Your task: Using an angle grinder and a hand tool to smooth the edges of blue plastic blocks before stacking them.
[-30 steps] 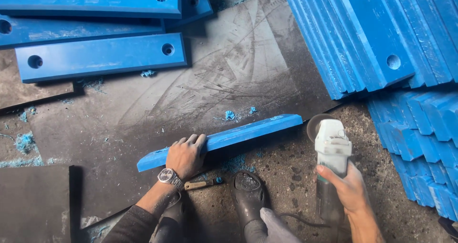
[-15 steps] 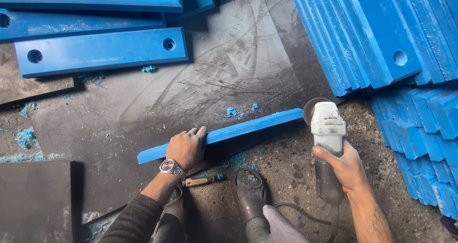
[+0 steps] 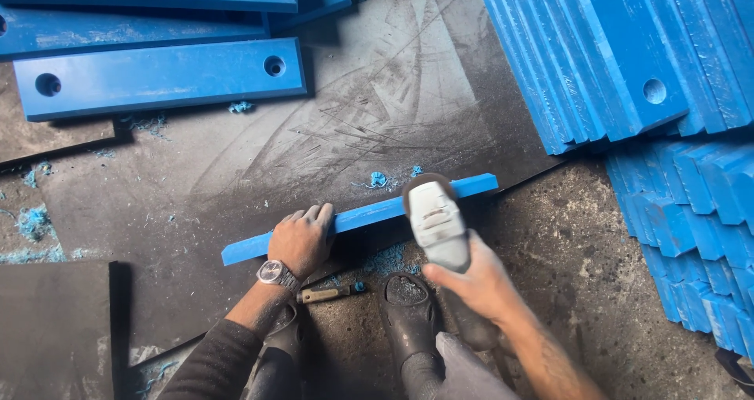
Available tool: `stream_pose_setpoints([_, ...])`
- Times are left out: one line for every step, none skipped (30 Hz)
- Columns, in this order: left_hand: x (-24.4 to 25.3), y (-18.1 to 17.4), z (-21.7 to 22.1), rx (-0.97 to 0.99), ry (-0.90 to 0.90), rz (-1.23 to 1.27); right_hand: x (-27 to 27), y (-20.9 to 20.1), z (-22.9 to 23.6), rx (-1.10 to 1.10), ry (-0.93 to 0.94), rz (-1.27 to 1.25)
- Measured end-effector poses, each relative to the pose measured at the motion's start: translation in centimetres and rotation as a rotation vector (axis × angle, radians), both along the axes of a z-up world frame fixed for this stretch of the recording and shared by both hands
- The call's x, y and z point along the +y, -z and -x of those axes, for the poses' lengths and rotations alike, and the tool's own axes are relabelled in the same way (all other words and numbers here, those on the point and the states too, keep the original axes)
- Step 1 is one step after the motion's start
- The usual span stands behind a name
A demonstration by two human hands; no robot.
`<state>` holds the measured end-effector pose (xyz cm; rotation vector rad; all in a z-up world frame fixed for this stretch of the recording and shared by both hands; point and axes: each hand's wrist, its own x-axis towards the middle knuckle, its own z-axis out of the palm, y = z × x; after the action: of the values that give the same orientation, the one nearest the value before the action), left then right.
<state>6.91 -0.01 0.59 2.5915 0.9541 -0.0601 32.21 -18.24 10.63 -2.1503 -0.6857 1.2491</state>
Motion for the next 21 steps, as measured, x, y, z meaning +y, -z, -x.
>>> stream_pose_setpoints([0.1,0.1,0.4,-0.026,-0.01,-0.012,0.7,-0.3,0.9,-0.02,-0.064,0.025])
stream_pose_setpoints([-0.1,0.1,0.9,-0.05,-0.027,-0.022,1.3,-0.6,1.8,-0.036,-0.134,0.053])
stream_pose_setpoints([-0.1,-0.1,1.9,-0.052,-0.031,-0.02,1.2,-0.6,1.4,-0.039,-0.138,0.055])
stream_pose_setpoints([0.0,-0.2,2.9,-0.03,-0.061,-0.055,1.1,-0.5,1.2,0.012,-0.111,0.035])
stream_pose_setpoints([0.2,-0.3,4.0,-0.009,-0.092,-0.09,1.1,-0.5,1.0,0.062,-0.083,0.015])
stream_pose_setpoints([0.4,-1.0,4.8,-0.008,-0.093,-0.091,0.7,-0.8,-0.3,0.062,-0.084,0.014])
stream_pose_setpoints([0.7,-1.7,5.7,-0.013,-0.119,-0.108,0.3,-1.1,-1.5,0.061,0.022,0.105])
stream_pose_setpoints([0.7,-2.4,6.7,-0.018,-0.145,-0.119,-0.2,-1.5,-2.7,0.059,0.128,0.2])
stream_pose_setpoints([0.8,-2.5,7.4,-0.017,-0.146,-0.116,-1.1,-1.2,-4.2,0.059,0.127,0.204])
stream_pose_setpoints([0.8,-2.6,8.0,-0.034,-0.156,-0.151,-1.9,-0.9,-5.8,0.046,0.266,0.139])
stream_pose_setpoints([0.9,-2.8,8.6,-0.051,-0.167,-0.187,-2.7,-0.6,-7.5,0.033,0.404,0.074])
stream_pose_setpoints([0.6,-2.7,8.9,-0.052,-0.169,-0.185,-3.8,-0.3,-8.5,0.03,0.402,0.076])
stream_pose_setpoints([0.4,-2.7,9.1,-0.062,-0.249,-0.136,-4.9,-0.1,-9.4,0.035,0.459,0.0])
stream_pose_setpoints([0.6,-2.6,9.2,-0.074,-0.328,-0.095,-5.7,0.4,-10.5,0.041,0.515,-0.084])
stream_pose_setpoints([0.7,-2.5,8.6,-0.077,-0.33,-0.1,-6.1,0.2,-10.7,0.041,0.513,-0.09])
stream_pose_setpoints([0.2,-2.5,8.5,-0.053,-0.353,-0.082,-6.6,0.2,-10.7,0.075,0.522,-0.152])
stream_pose_setpoints([-0.3,-2.5,8.4,-0.029,-0.376,-0.064,-7.1,0.2,-10.6,0.109,0.532,-0.214])
stream_pose_setpoints([-0.6,-2.4,7.6,-0.017,-0.383,-0.061,-7.2,0.4,-10.1,0.119,0.526,-0.205])
stream_pose_setpoints([-1.0,-2.3,6.7,-0.108,-0.358,-0.056,-7.3,0.5,-9.7,0.143,0.502,-0.217])
stream_pose_setpoints([-1.0,-2.1,5.6,-0.204,-0.331,-0.058,-7.2,0.6,-9.4,0.164,0.479,-0.235])
stream_pose_setpoints([-1.4,-2.0,4.9,-0.197,-0.337,-0.06,-6.8,1.1,-9.1,0.172,0.474,-0.234])
